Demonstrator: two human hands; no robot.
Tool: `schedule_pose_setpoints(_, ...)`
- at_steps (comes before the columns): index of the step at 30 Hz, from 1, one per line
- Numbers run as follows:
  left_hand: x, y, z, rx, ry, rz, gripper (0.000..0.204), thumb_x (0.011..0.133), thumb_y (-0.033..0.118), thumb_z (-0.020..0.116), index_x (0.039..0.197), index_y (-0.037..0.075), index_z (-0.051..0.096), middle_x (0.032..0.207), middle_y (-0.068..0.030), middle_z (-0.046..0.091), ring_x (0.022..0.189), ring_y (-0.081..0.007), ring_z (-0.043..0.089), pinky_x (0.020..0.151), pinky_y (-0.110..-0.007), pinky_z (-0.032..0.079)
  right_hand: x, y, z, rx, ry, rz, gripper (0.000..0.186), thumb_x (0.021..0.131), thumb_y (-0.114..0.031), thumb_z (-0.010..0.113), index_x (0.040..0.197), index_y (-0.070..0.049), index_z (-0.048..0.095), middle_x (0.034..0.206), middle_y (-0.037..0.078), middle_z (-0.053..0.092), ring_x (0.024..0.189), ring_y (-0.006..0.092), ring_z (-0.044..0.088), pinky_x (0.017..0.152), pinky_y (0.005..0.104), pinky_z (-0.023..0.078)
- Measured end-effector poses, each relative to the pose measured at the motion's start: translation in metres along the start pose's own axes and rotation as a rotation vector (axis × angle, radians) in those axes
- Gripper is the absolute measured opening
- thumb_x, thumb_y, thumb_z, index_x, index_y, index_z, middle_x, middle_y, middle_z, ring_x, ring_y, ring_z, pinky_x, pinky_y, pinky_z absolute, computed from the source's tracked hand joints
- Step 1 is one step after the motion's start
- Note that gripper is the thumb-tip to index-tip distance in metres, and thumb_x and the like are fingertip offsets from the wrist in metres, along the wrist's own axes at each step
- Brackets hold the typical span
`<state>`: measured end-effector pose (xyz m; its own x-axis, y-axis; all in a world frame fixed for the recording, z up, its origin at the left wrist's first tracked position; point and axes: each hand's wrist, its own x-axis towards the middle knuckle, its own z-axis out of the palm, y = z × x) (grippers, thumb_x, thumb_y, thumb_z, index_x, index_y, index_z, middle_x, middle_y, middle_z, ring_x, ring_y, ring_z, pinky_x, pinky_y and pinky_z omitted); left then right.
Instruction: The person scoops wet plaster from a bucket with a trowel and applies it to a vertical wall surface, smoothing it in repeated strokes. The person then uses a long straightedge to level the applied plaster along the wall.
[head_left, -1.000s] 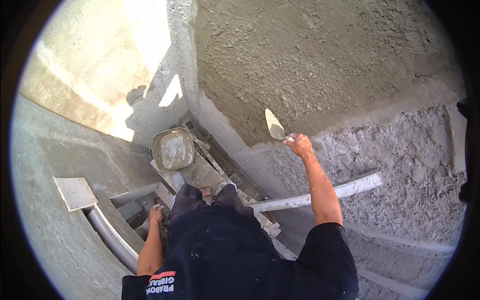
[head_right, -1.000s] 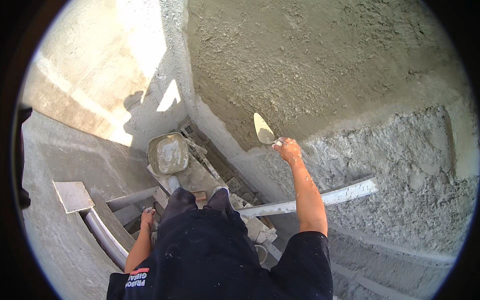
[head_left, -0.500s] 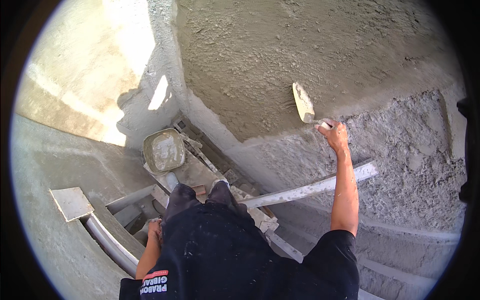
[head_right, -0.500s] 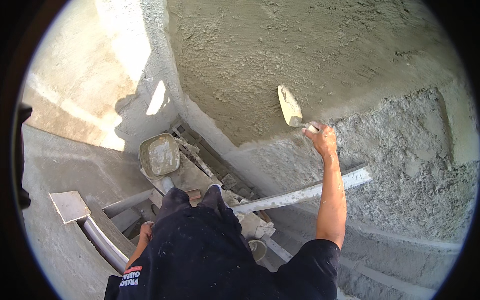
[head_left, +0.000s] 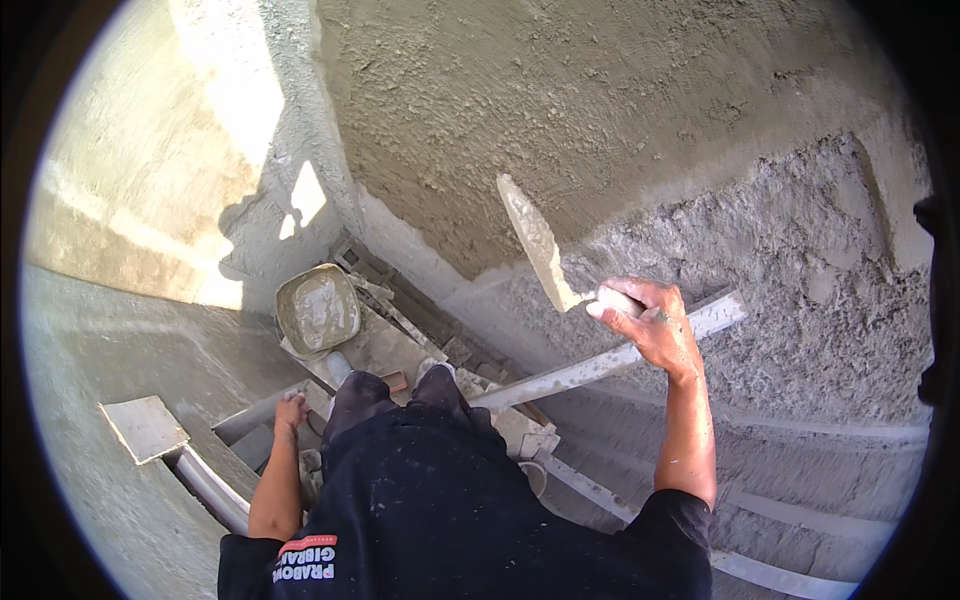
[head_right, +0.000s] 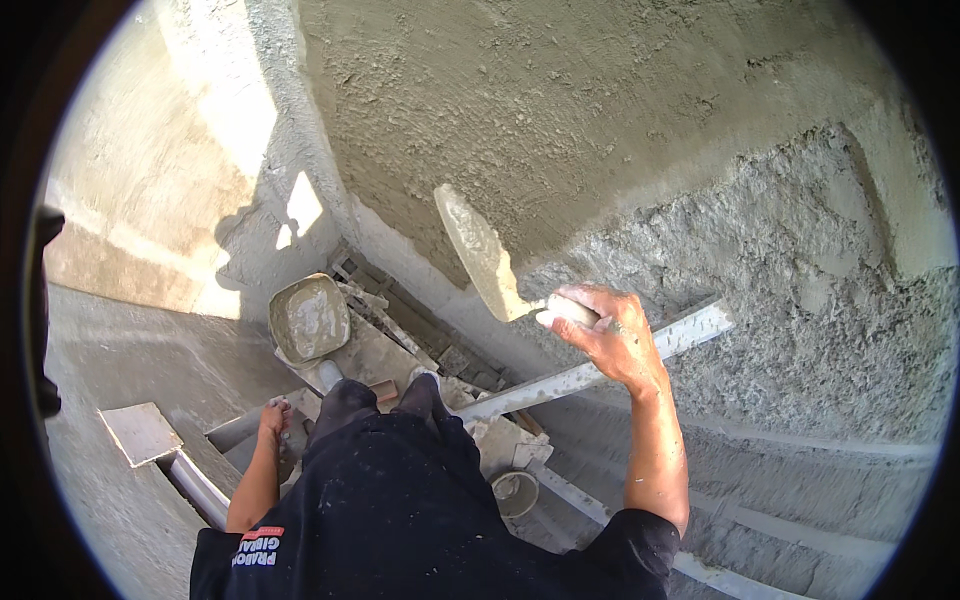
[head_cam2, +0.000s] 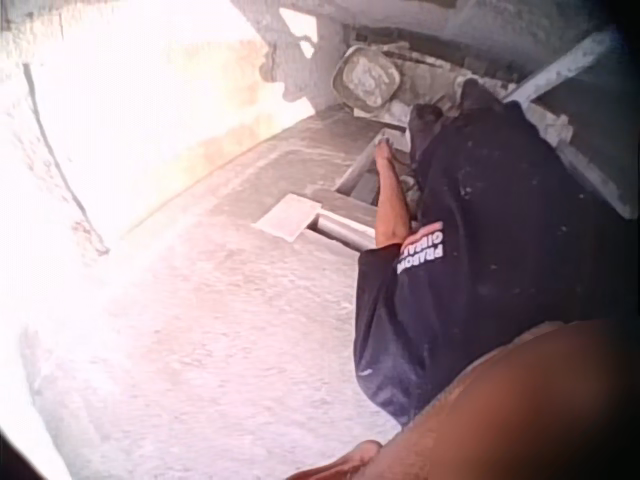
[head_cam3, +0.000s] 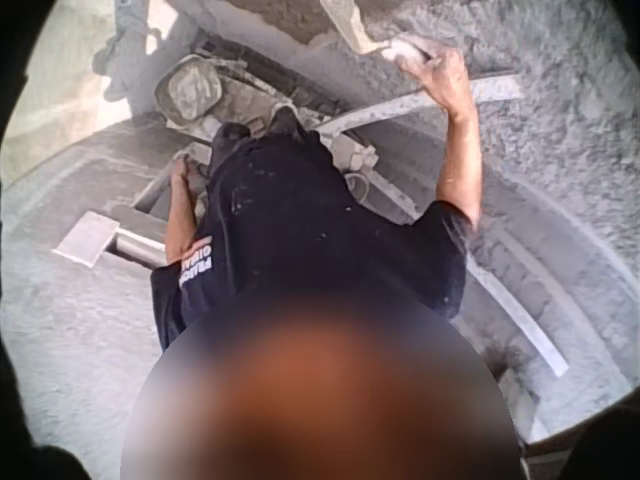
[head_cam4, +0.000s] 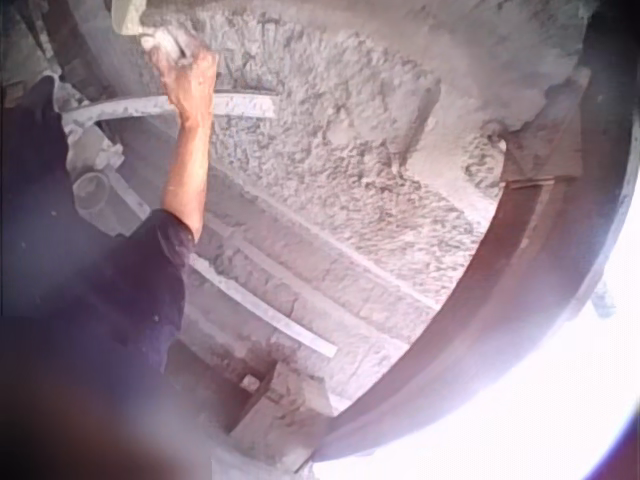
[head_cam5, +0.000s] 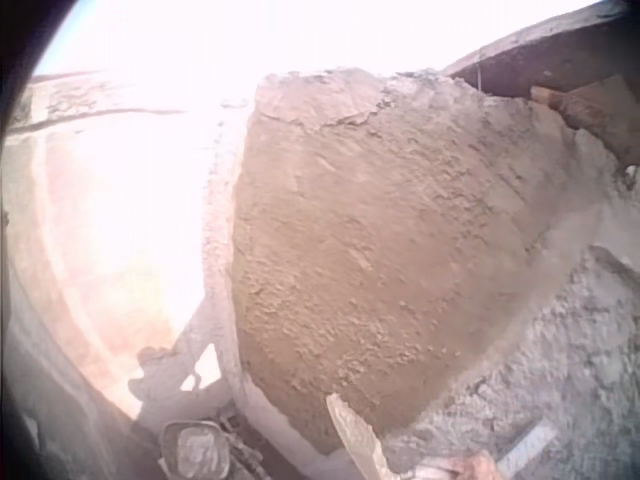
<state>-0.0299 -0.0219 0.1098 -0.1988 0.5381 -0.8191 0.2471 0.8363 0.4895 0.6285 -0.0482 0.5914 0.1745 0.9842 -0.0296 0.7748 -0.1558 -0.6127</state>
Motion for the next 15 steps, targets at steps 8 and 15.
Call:
schedule_pose_setpoints(8, -0.017, -0.044, 0.006, 0.161, -0.066, -0.032, 0.033, 0.094, 0.021, 0.068, 0.122, 0.003, 0.067, 0.091, -0.0035, 0.070, 0.076, -0.0145, 0.067, 0.059, -0.031, 0.051, 0.023, -0.046, -0.084, 0.095, 0.654, 0.326, 0.035, 0.098, -0.027, 0.071, 0.120, 0.000, 0.071, 0.069, -0.002, 0.057, 0.058, 0.0045, 0.048, 0.051, 0.0230, 0.037)
schedule_pose_setpoints(15, -0.023, -0.056, 0.010, 0.130, 0.006, -0.058, 0.025, 0.095, 0.020, 0.066, 0.115, 0.006, 0.068, 0.085, -0.0054, 0.069, 0.066, -0.0175, 0.064, 0.051, -0.032, 0.049, 0.001, 0.028, -0.057, 0.069, 0.259, 0.276, 0.047, 0.085, -0.027, 0.083, 0.118, 0.005, 0.072, 0.070, 0.003, 0.061, 0.061, 0.0107, 0.054, 0.058, 0.0301, 0.044)
